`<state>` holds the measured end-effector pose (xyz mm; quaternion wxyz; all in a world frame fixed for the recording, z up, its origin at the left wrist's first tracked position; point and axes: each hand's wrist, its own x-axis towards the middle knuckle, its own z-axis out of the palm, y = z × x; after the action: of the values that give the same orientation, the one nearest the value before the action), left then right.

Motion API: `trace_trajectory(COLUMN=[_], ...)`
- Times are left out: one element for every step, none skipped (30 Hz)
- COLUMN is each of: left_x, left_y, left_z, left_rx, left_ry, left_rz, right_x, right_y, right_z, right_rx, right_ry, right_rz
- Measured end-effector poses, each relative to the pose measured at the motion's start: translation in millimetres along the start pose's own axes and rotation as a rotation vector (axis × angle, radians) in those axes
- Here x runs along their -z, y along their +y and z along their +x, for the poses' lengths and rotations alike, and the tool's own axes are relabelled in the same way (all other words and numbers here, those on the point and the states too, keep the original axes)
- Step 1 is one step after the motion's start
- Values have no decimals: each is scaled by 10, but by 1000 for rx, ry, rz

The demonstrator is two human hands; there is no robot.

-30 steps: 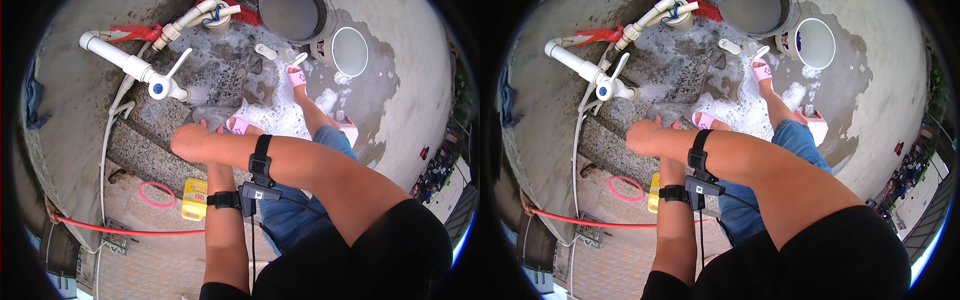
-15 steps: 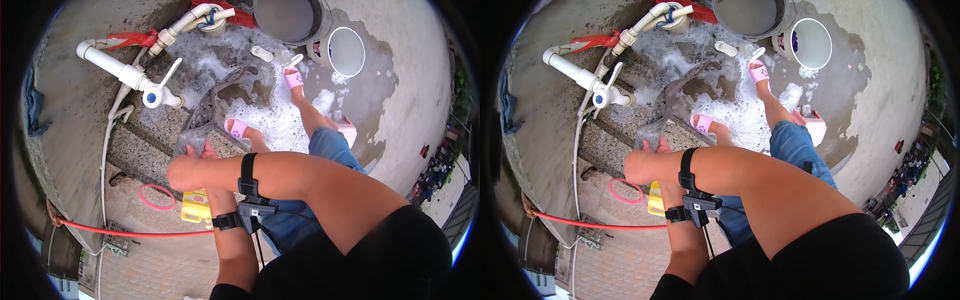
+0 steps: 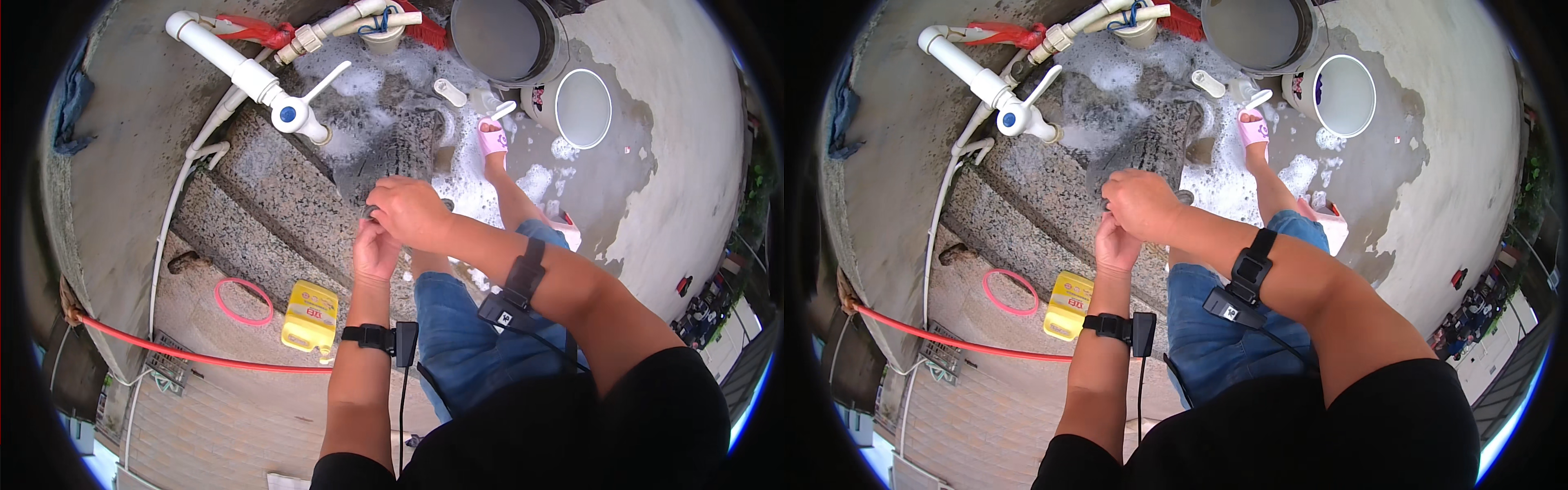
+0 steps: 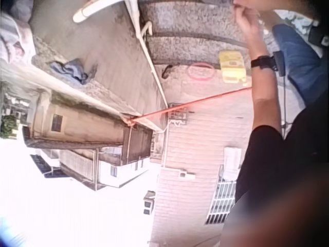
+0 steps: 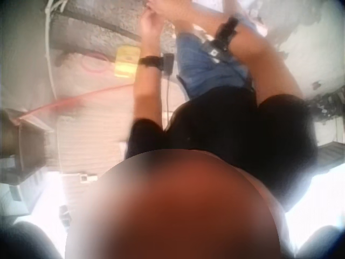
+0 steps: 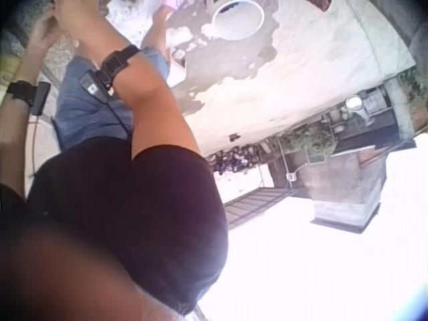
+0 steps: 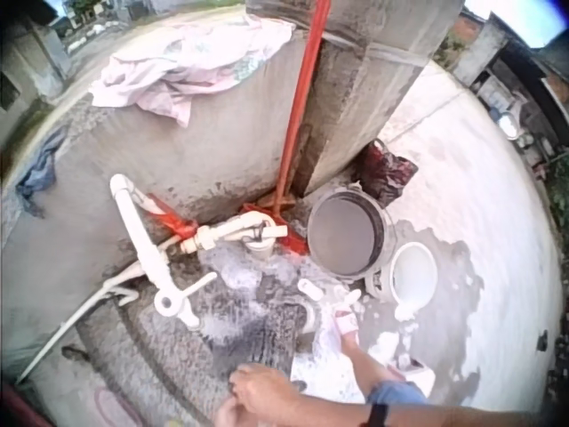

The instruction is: Scrubbing and rinsing a grey textured floor mat outdoors near a water faucet.

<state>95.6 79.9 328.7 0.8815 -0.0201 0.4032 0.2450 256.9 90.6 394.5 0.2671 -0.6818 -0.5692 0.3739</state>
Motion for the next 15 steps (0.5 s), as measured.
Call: trace_trajectory(left_x=[90, -47, -186, -373, -468, -483, -485, -466, -343, -322, -304, -287, -236, -174, -126], left_y=[-76, -107, -132, -118, -130, -163, -192, -196, -178, -165, -156, -142, -110, -71, -53], left_z=[68, 117, 169, 215, 254, 298, 344, 384, 425, 440, 452, 465, 483, 504, 522], left_rx=[35, 27, 36, 34, 18, 1, 11, 21, 63, 58, 47, 36, 36, -9, -53], left_ry=[80, 85, 128, 166, 286, 290, 271, 252, 219, 221, 217, 212, 211, 203, 194], left_rz=[-176, -188, -306, -422, -335, -345, -273, -201, -186, -190, -149, -108, -109, -151, -194], right_x=[33, 78, 116, 172, 211, 248, 282, 314, 350, 390, 423, 460, 494, 528, 563], right_y=[71, 110, 124, 114, 115, 114, 98, 66, 23, -11, -42, -71, -105, -142, -179], right_z=[-76, -163, -253, -311, -373, -431, -473, -516, -555, -587, -596, -599, -606, -609, -610], right_rx=[-28, -23, -70, -108, -94, -102, -110, -98, -88, -86, -82, -81, -83, -83, -96], right_ry=[30, 17, 63, 110, 95, 89, 85, 74, 63, 56, 52, 49, 51, 51, 47], right_rz=[17, 16, 58, 102, 106, 116, 126, 130, 159, 184, 184, 214, 243, 241, 270])
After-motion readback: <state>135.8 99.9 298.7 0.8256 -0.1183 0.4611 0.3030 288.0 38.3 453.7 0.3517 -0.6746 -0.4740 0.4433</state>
